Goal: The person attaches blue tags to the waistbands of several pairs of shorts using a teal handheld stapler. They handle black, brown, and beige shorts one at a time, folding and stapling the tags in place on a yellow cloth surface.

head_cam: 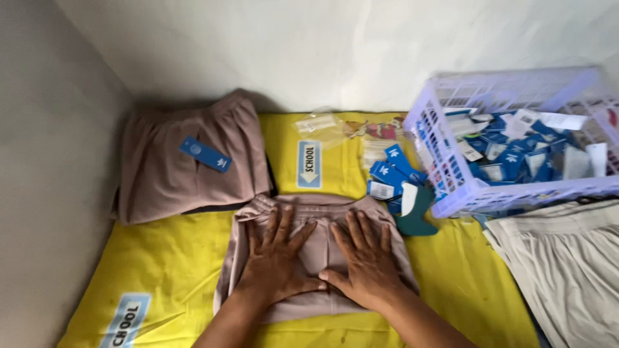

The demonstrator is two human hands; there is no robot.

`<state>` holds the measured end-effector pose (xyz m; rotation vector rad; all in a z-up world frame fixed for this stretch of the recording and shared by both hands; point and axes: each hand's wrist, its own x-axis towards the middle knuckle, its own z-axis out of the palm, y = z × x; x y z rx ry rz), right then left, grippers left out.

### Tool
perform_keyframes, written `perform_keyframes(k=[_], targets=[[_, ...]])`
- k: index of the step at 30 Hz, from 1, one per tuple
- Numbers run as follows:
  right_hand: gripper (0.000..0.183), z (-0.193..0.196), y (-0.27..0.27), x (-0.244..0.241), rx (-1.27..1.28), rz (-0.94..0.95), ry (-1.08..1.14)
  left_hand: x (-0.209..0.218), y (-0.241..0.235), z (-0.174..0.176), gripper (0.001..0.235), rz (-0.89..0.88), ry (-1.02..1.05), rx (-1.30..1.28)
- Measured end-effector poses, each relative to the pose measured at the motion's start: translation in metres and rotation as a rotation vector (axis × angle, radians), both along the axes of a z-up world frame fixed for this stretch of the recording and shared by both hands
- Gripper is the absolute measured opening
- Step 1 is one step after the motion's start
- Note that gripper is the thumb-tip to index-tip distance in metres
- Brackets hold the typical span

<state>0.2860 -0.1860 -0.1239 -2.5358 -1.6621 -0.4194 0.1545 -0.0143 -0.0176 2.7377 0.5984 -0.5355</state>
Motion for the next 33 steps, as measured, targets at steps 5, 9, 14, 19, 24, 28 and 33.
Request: perform_keyframes(k=[5,9,14,19,24,28,33], targets=[[0.112,-0.008,-0.001,0.0,0.066,-0.025,-0.279,-0.002,-0.005,0.0,0.117,0.02,0.037,-0.004],[0.085,0.085,0.011,0.011,-0.216,-0.03,0.532,-0.014,-0.005,-0.059,0.1,-0.091,-0.748,0.241],[0.038,0.107,0.021,0.083,0.353,-0.153,0.203,-0.003,-0.031,-0.043,0.032,0.122,-0.716,0.261],[0.032,0.075,0.039,0.144,-0.125,-0.453,0.128,0.009,-0.037,-0.051,0.039,0.363,-0.238,0.068],[0.05,0.063,0.038,0.158,-0.104,-0.484,0.192,0.008,-0.027,-0.055,0.027,0.458,-0.299,-0.066],[0.021,0.044,0.028,0.176,0.195,-0.322,0.269,0.004,-0.014,-0.061,0.021,0.514,-0.39,-0.196],[0.015,0.075,0.022,0.145,0.573,-0.115,0.222,-0.002,-0.011,-0.036,0.023,0.548,-0.435,-0.463]])
